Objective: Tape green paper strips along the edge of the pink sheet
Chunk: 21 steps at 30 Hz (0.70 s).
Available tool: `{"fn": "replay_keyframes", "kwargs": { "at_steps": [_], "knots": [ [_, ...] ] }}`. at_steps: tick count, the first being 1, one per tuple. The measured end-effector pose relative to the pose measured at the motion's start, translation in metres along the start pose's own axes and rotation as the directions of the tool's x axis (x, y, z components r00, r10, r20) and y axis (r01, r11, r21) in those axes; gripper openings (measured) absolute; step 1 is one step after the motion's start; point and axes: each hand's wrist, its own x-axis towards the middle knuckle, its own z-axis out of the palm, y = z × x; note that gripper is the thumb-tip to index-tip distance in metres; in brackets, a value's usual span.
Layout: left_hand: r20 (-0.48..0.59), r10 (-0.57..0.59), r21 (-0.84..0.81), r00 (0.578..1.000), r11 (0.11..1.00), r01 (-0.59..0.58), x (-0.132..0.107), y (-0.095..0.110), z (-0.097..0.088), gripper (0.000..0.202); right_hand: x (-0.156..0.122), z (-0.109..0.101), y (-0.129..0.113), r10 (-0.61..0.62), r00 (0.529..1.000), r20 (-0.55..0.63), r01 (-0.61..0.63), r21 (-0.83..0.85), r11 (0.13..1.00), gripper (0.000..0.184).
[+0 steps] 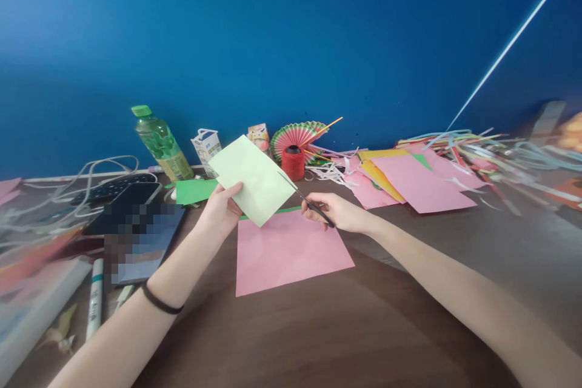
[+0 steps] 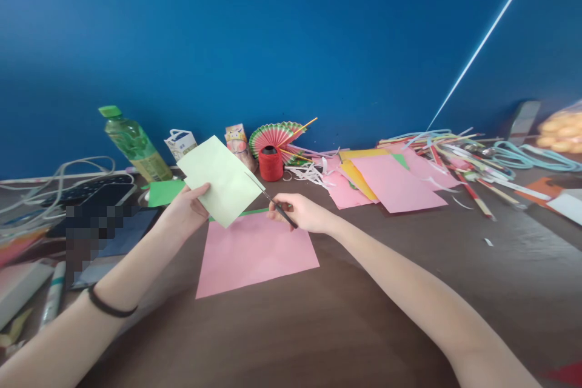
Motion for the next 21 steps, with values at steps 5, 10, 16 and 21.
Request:
{"fn": "replay_keyframes", "kwargs": {
  "at_steps": [5, 10, 16, 21],
  "knots": [
    [0.001, 0.005, -0.01, 1.0, 1.0, -0.005, -0.0003, -0.0004, 0.0004, 0.03, -0.0004, 0.0013, -0.0004, -0.011, 1.0, -0.002, 0.011, 0.019, 1.0, 0.032],
    [0.0, 0.004, -0.011, 1.0, 1.0, -0.004, -0.0017, 0.0005, 0.0013, 0.033, 0.0003, 0.0013, 0.0011, -0.021, 1.0, -0.005, 0.021, 0.019, 1.0, 0.03],
    [0.0, 0.004, -0.003, 1.0, 1.0, -0.004, -0.0009, 0.0004, 0.0011, 0.032, 0.001, -0.0002, 0.0048, -0.014, 1.0, -0.007, 0.014, 0.002, 1.0, 0.026],
    [-0.003, 0.004, 0.009, 1.0, 1.0, -0.004, -0.0015, 0.0006, 0.0012, 0.03, 0.0007, -0.0004, 0.0055, -0.02, 1.0, -0.005, 0.02, -0.007, 1.0, 0.026]
  ]
}}
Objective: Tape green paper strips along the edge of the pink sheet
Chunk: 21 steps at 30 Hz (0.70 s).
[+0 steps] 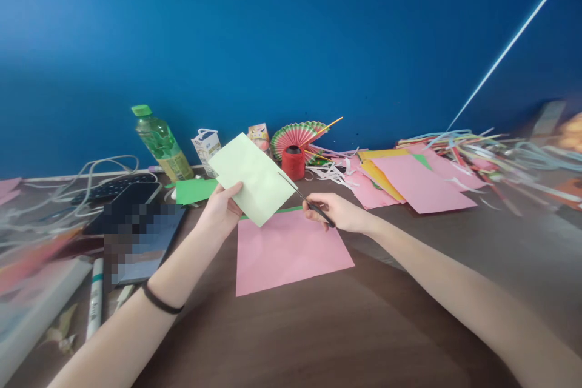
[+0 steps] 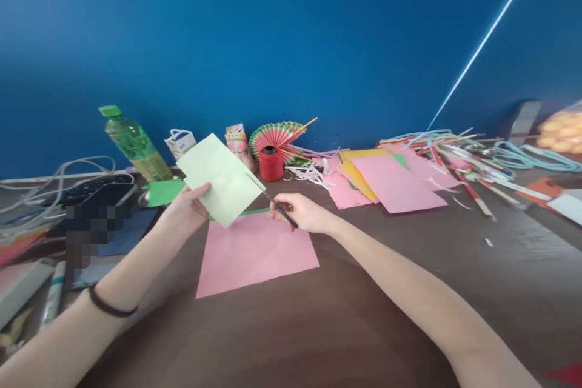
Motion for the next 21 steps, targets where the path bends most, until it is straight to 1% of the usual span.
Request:
{"fn": "replay_keyframes", "kwargs": {
  "at_steps": [4, 9, 12, 15, 21],
  "knots": [
    [0.015, -0.007, 0.012, 1.0, 1.0, 0.007, 0.0, 0.0, -0.001, 0.032, 0.0, 0.0, -0.001, -0.006, 1.0, 0.028, 0.005, 0.026, 1.0, 0.028],
    [0.024, -0.029, 0.057, 0.999, 0.998, 0.028, 0.001, -0.005, -0.002, 0.036, 0.0, 0.0, -0.002, 0.017, 0.997, 0.074, -0.024, 0.095, 0.995, 0.031],
    [0.041, -0.047, 0.07, 0.998, 0.997, 0.044, -0.001, -0.008, -0.001, 0.039, 0.0, 0.001, -0.004, 0.014, 0.997, 0.079, -0.021, 0.086, 0.996, 0.037],
    [0.064, -0.061, 0.081, 0.996, 0.995, 0.056, -0.005, -0.01, 0.001, 0.042, -0.001, 0.002, -0.005, -0.013, 0.996, 0.087, 0.005, 0.087, 0.996, 0.042],
    [0.057, -0.088, 0.093, 0.994, 0.992, 0.083, -0.014, -0.01, 0.008, 0.045, 0.0, 0.004, -0.004, -0.035, 0.997, 0.074, 0.03, 0.066, 0.997, 0.042]
  ]
}}
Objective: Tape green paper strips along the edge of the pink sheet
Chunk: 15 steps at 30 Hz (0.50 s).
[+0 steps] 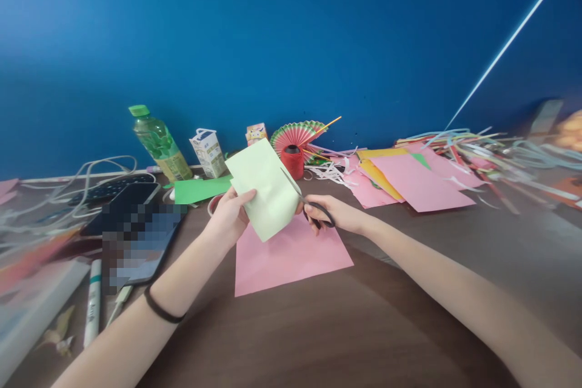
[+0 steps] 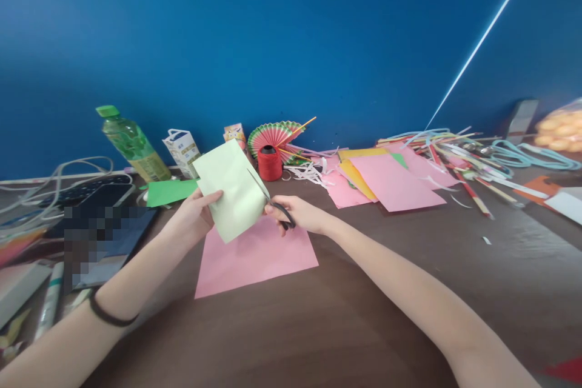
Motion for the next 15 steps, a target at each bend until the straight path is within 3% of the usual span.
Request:
{"fn": "replay_keyframes", "kwargs": {
  "at_steps": [15],
  "knots": [
    [-0.024, -0.015, -0.029, 1.0, 0.999, 0.014, 0.003, -0.003, -0.001, 0.039, -0.002, 0.008, -0.01, 0.02, 0.998, -0.061, -0.02, 0.005, 1.0, 0.039]
  ]
}}
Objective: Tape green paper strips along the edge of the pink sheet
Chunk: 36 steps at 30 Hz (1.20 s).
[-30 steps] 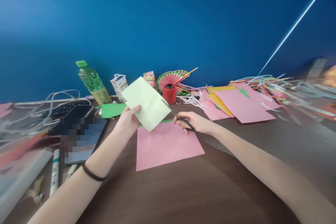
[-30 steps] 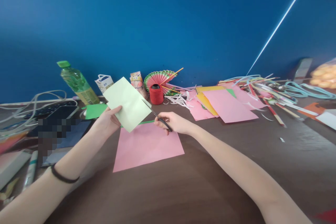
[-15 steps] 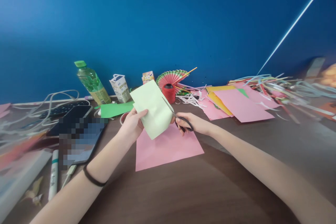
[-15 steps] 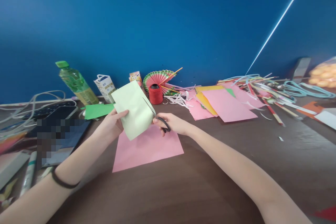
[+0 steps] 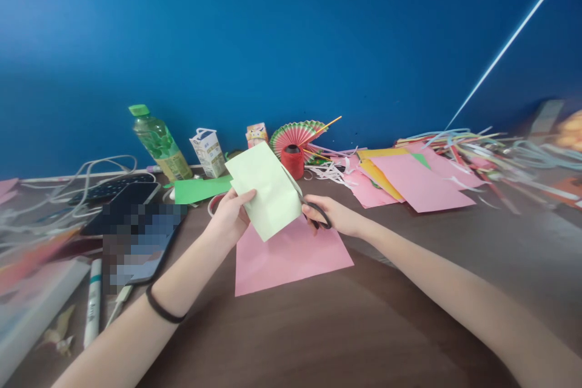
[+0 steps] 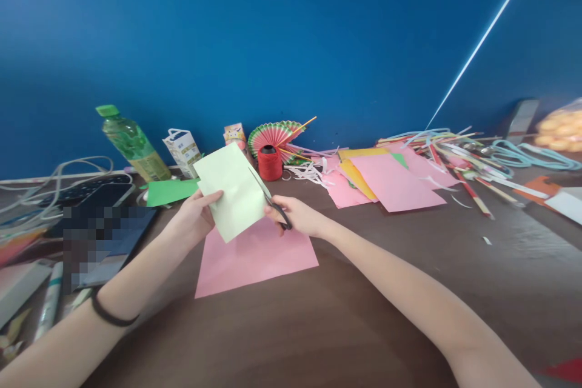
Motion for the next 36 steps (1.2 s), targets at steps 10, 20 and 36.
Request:
{"fn": "replay_keyframes", "kwargs": {
  "at_steps": [10, 20, 36],
  "knots": [
    [-0.007, -0.005, -0.007, 1.0, 1.0, 0.005, 0.001, -0.001, -0.001, 0.044, 0.0, 0.002, 0.0, 0.001, 1.0, -0.005, -0.001, -0.016, 1.0, 0.041],
    [-0.024, -0.009, -0.008, 1.0, 1.0, 0.009, 0.0, 0.0, 0.0, 0.038, 0.002, 0.002, 0.007, -0.031, 0.999, -0.027, 0.03, -0.024, 0.999, 0.037],
    [-0.023, -0.008, 0.002, 1.0, 1.0, 0.008, -0.002, 0.0, 0.0, 0.041, 0.003, 0.002, 0.013, -0.048, 0.997, -0.054, 0.046, -0.028, 0.999, 0.033]
  ]
}}
